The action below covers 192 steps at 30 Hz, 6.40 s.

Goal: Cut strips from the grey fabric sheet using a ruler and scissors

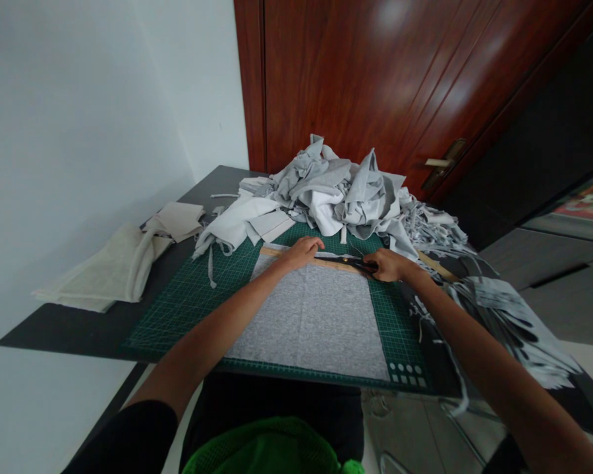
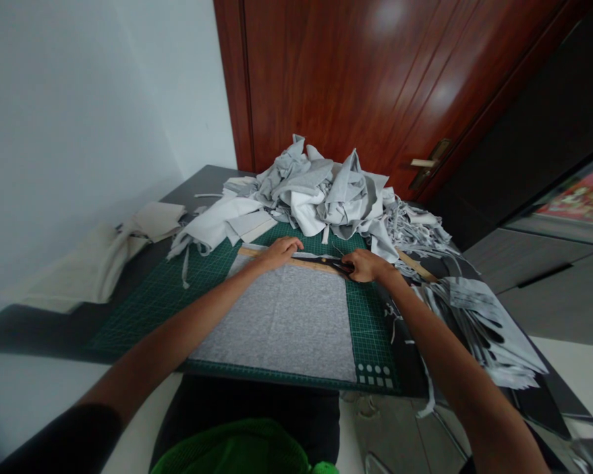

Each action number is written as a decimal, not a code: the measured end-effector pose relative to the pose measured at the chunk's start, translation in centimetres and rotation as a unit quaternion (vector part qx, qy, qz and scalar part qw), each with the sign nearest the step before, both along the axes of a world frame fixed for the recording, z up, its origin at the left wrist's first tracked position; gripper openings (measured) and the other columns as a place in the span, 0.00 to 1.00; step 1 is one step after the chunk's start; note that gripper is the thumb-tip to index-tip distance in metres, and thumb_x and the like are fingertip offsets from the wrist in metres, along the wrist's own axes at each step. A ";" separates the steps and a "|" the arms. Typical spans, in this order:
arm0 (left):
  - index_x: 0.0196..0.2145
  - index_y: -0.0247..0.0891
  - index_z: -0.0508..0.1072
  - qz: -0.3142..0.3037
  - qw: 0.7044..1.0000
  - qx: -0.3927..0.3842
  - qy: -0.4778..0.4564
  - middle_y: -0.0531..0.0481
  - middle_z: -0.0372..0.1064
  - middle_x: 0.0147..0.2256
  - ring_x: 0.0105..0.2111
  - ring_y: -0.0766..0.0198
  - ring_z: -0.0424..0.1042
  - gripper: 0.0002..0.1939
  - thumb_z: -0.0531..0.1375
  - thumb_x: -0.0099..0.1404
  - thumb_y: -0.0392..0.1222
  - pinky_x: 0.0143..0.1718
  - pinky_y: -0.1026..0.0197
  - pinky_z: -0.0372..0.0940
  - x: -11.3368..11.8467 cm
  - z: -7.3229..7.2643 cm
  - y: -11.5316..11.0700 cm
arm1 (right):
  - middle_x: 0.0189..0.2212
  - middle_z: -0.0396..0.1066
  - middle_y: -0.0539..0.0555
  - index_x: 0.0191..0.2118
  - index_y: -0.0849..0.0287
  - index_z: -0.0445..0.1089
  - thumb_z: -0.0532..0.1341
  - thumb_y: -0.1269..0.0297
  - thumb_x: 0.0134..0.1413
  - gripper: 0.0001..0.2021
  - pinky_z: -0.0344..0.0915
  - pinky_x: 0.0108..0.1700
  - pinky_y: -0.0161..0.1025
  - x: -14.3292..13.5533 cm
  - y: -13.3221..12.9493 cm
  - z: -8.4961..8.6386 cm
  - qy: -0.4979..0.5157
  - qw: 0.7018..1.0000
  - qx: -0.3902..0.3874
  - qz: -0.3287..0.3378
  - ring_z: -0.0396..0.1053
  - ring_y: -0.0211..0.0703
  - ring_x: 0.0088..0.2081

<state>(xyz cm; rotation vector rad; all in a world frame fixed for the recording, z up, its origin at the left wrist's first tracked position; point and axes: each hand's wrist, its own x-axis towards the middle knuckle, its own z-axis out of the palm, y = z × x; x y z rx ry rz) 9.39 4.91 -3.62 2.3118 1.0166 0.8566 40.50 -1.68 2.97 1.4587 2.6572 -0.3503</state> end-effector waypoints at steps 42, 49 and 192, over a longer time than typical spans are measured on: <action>0.44 0.34 0.77 -0.076 0.994 -0.029 -0.076 0.55 0.69 0.30 0.30 0.68 0.67 0.14 0.57 0.64 0.27 0.33 0.65 0.60 -0.3 0.0 -0.3 | 0.23 0.68 0.50 0.26 0.55 0.65 0.63 0.70 0.48 0.06 0.50 0.32 0.41 -1.3 0.3 0.1 -0.011 1.000 -0.007 0.005 0.62 0.41 0.26; 0.44 0.35 0.77 -0.077 0.994 -0.028 -0.076 0.53 0.73 0.33 0.32 0.67 0.69 0.14 0.58 0.63 0.28 0.36 0.64 0.63 -0.3 -0.1 -0.2 | 0.22 0.67 0.50 0.25 0.55 0.64 0.64 0.71 0.48 0.08 0.48 0.31 0.40 -1.6 0.5 -0.1 -0.011 1.000 0.002 0.013 0.60 0.40 0.25; 0.34 0.40 0.77 -0.079 0.996 0.046 -0.002 0.48 0.76 0.35 0.41 0.60 0.73 0.08 0.62 0.73 0.40 0.50 0.55 0.65 -4.8 -0.2 0.4 | 0.22 0.68 0.49 0.27 0.55 0.65 0.66 0.54 0.56 0.14 0.50 0.30 0.40 -3.0 1.3 -0.7 0.031 0.999 -0.021 0.026 0.61 0.39 0.25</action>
